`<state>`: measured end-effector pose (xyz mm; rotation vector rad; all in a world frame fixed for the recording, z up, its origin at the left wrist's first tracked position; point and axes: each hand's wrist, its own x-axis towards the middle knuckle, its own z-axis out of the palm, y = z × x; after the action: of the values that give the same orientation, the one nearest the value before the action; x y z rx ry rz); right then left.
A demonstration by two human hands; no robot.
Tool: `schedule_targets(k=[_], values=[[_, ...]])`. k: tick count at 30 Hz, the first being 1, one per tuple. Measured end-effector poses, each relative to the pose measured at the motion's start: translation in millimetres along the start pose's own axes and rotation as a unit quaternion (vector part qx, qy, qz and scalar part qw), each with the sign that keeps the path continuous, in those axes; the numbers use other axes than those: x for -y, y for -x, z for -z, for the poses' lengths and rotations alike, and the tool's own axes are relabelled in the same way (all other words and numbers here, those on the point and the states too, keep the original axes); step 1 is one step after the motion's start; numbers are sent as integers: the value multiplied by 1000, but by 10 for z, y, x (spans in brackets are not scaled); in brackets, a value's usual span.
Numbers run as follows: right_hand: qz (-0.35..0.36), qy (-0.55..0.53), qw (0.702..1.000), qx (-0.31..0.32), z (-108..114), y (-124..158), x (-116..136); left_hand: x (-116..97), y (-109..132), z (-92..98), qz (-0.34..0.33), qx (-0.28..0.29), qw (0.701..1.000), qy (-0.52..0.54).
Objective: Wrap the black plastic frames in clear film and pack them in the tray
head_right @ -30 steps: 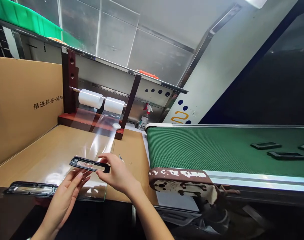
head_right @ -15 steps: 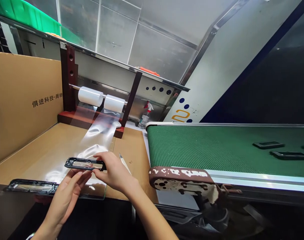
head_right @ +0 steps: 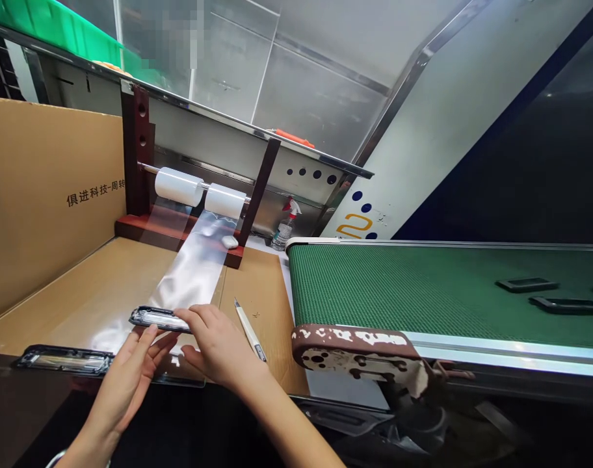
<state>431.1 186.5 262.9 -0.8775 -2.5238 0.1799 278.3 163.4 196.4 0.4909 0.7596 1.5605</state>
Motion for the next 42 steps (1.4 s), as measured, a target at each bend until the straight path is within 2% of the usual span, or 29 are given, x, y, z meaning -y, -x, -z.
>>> schedule_targets(k=[3, 7, 15, 19, 25, 32, 42], values=[[19, 6, 1000, -24, -35, 12, -28, -5, 4, -6, 0, -1, 1000, 0], [12, -41, 998, -52, -44, 19, -40, 1, 15, 7, 5, 11, 1000, -4], [-89, -171, 978, -76, -68, 51, -62, 25, 29, 63, -6, 47, 998, -33], [-104, -210, 970, -67, -30, 47, -55, 80, -19, 122, -26, 23, 997, -63], [-111, -212, 969, -55, 16, 64, -54, 37, -94, 199, -58, -20, 997, -43], [-96, -174, 978, -60, -28, 104, -66, -101, -59, 160, -67, -47, 997, 10], [-101, -177, 977, -58, 8, 102, 0, -12, 70, 57, -7, 12, 1000, 15]])
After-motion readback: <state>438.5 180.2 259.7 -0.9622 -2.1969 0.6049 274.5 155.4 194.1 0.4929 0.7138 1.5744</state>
